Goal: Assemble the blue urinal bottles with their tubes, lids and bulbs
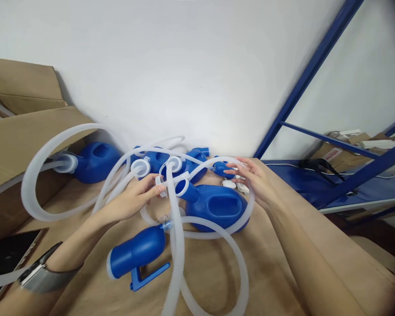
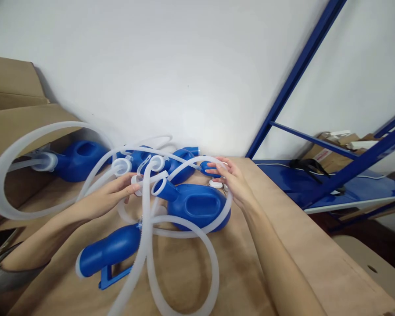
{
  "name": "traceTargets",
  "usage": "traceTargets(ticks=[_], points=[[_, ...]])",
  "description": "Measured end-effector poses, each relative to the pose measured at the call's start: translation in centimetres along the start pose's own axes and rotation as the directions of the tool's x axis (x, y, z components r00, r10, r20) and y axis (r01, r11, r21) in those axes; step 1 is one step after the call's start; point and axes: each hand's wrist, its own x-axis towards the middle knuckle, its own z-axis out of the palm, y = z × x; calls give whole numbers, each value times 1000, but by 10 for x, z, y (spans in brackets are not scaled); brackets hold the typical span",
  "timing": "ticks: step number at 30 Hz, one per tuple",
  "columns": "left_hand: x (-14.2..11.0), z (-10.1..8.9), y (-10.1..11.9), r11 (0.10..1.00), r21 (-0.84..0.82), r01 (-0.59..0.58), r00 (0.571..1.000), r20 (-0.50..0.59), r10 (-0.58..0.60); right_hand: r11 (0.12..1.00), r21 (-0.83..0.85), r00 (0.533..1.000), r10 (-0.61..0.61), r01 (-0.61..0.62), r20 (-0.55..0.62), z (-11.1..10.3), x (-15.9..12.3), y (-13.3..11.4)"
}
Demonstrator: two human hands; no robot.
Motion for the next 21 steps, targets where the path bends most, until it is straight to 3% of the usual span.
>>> traceTargets(ticks=[7, 17, 21], points=[[13, 8, -19, 970, -240, 33, 998, -50, -47, 984, -135, 954, -75, 119, 289, 43, -5, 6], [21, 12, -31, 862, -489, 129, 986, -32, -166, 963, -77, 925, -224, 259, 305, 84, 12, -13], [20, 4, -28, 829, -523, 199, 978, 54, -200, 963, -62, 924, -234, 264, 302, 88, 13, -18]])
